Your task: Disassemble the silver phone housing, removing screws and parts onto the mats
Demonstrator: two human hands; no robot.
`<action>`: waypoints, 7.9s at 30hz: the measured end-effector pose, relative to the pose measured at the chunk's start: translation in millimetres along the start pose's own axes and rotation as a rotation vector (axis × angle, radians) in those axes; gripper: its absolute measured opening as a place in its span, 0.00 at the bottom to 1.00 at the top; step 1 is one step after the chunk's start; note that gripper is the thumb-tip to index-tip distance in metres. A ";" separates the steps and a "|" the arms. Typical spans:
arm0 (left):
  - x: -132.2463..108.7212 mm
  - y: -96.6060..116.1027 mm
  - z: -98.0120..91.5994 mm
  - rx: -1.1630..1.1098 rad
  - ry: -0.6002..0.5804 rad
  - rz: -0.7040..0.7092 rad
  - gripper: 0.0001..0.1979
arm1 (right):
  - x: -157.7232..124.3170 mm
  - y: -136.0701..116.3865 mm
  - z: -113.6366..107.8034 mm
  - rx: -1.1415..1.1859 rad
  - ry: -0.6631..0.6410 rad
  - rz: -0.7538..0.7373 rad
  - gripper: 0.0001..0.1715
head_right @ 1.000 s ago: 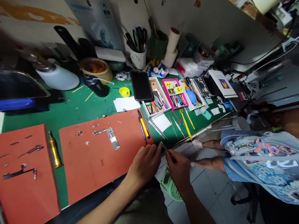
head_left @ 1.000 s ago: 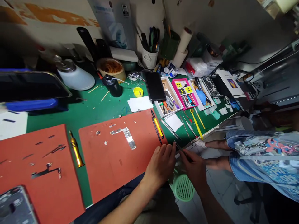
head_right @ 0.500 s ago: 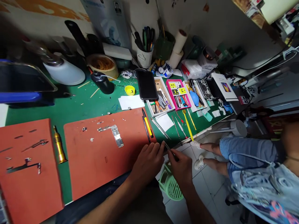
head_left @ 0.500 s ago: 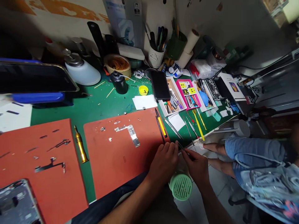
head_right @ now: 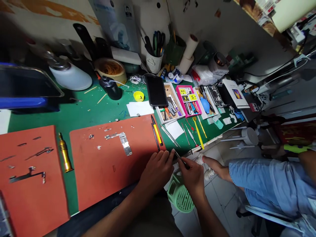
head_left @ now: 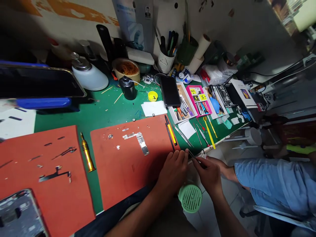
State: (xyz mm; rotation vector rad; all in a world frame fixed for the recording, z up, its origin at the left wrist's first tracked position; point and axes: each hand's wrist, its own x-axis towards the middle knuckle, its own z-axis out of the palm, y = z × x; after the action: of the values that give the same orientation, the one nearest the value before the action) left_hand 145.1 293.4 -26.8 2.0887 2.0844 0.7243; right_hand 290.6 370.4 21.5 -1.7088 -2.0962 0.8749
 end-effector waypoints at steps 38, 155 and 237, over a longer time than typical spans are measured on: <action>-62.6 -11.3 -126.2 -1.471 0.295 -0.745 0.17 | -87.3 -71.7 39.3 1.307 -0.738 0.307 0.17; 6.0 5.0 -4.7 0.223 -0.079 -0.102 0.25 | -7.4 15.7 20.0 -0.140 -0.106 -0.223 0.26; -76.3 -17.8 -112.8 -1.445 0.293 -0.942 0.25 | -104.5 -75.8 32.4 1.348 -0.711 0.172 0.29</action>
State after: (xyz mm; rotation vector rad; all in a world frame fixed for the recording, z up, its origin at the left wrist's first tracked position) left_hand 87.9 192.0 46.0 0.2290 1.4123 1.5957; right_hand 239.0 253.5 58.7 -0.8228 -0.9484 2.4073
